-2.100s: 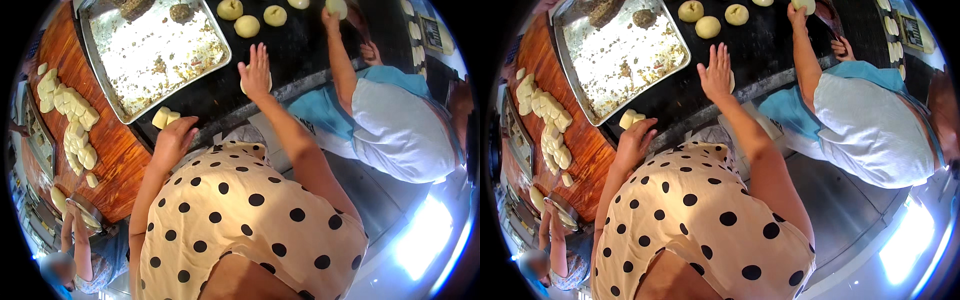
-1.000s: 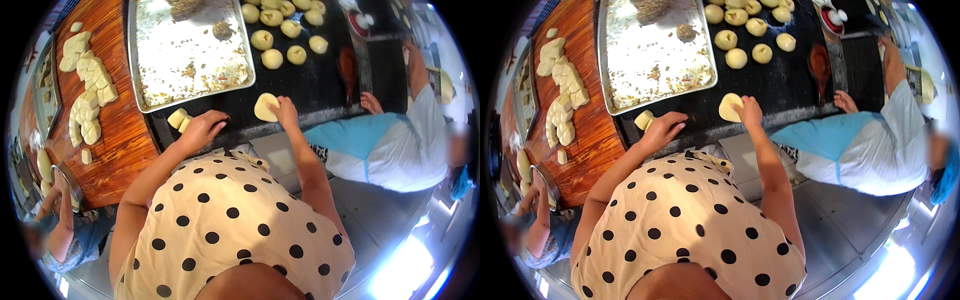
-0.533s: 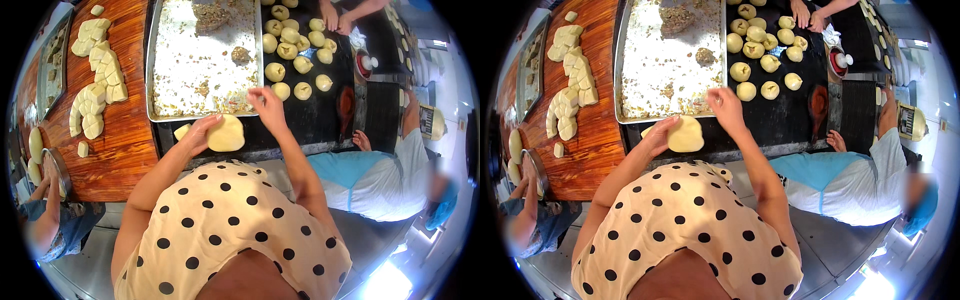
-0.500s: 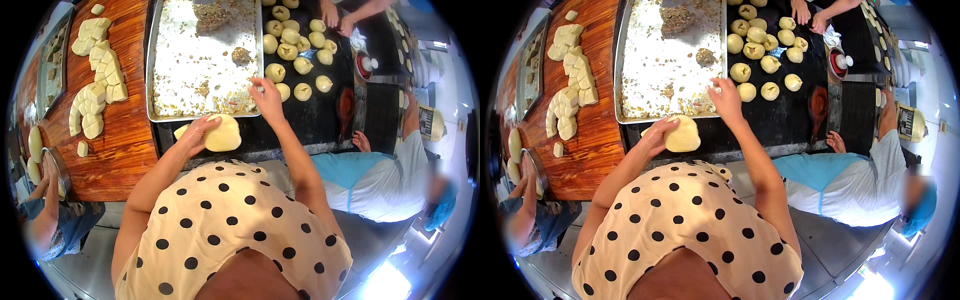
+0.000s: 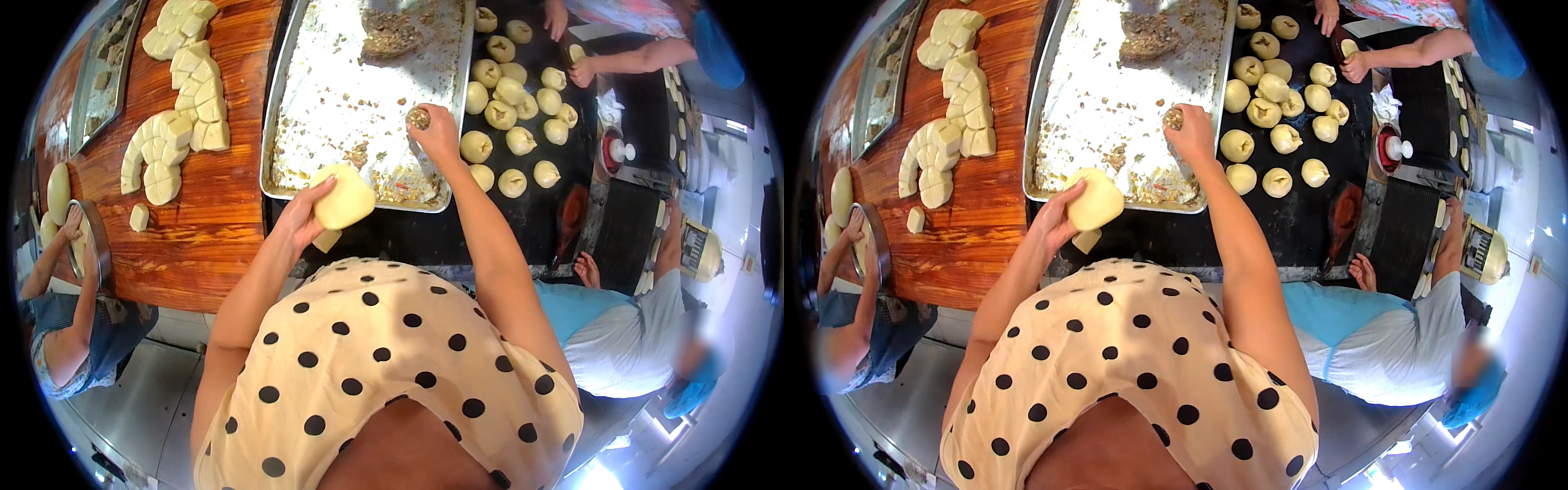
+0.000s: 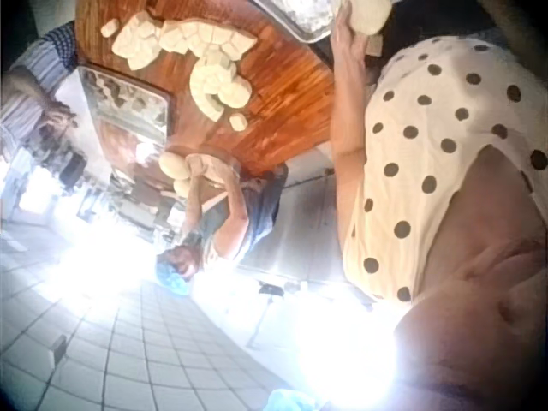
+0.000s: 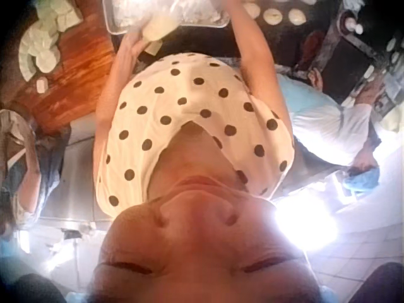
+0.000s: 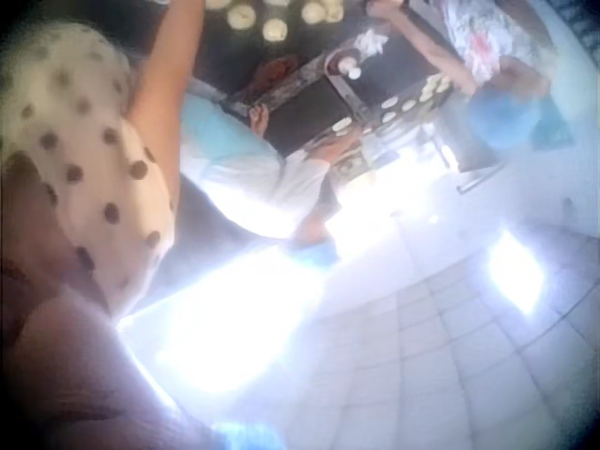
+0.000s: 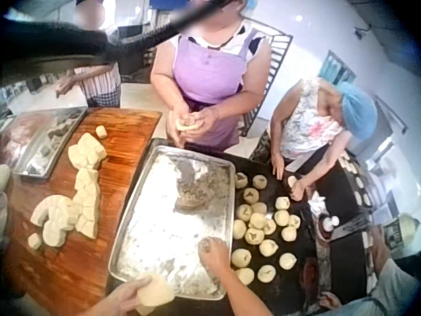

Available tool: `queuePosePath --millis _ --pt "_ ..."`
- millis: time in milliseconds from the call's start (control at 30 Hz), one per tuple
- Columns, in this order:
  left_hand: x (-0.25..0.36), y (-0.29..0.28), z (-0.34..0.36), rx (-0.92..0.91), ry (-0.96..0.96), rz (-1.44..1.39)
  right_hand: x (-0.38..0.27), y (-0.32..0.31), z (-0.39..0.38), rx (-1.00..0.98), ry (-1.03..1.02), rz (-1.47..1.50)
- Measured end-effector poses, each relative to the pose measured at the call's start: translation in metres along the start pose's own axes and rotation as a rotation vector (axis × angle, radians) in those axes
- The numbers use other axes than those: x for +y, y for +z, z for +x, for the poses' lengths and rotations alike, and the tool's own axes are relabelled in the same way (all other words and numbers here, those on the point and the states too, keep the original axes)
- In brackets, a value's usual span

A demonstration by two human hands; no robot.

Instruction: The person prepares stuffed dough items by hand, flattening pieces of dough, adding meat filling from a tray, and folding the dough around the filling to form round pastries.

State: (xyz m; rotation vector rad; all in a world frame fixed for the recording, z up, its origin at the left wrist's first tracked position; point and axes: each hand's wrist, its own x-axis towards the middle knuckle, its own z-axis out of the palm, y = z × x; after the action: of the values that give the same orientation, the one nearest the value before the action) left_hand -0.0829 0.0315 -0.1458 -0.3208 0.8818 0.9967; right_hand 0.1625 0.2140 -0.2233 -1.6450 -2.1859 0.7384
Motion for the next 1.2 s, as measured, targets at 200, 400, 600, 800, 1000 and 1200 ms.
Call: queuePosePath --millis 200,400,600,800,1000,1200 --pt "0.007 0.031 0.04 -0.139 -0.011 0.014 -0.091 -0.039 -0.079 0.119 0.003 0.609" --pt "0.002 0.073 0.028 -0.305 0.144 0.33 -0.115 -0.034 -0.112 0.269 -0.339 0.223" --pt "-0.008 0.104 -0.003 -0.269 0.156 0.283 -0.125 -0.053 -0.132 0.317 0.004 0.909" --pt "-0.028 0.102 -0.016 -0.438 0.137 0.259 -0.156 -0.061 -0.139 0.377 0.412 1.721" --pt "-0.047 0.088 -0.036 -0.451 0.119 0.283 -0.155 -0.054 -0.16 0.384 0.364 1.432" --pt "-0.052 0.082 -0.045 -0.499 0.08 0.289 -0.16 -0.063 -0.181 0.362 0.422 1.581"
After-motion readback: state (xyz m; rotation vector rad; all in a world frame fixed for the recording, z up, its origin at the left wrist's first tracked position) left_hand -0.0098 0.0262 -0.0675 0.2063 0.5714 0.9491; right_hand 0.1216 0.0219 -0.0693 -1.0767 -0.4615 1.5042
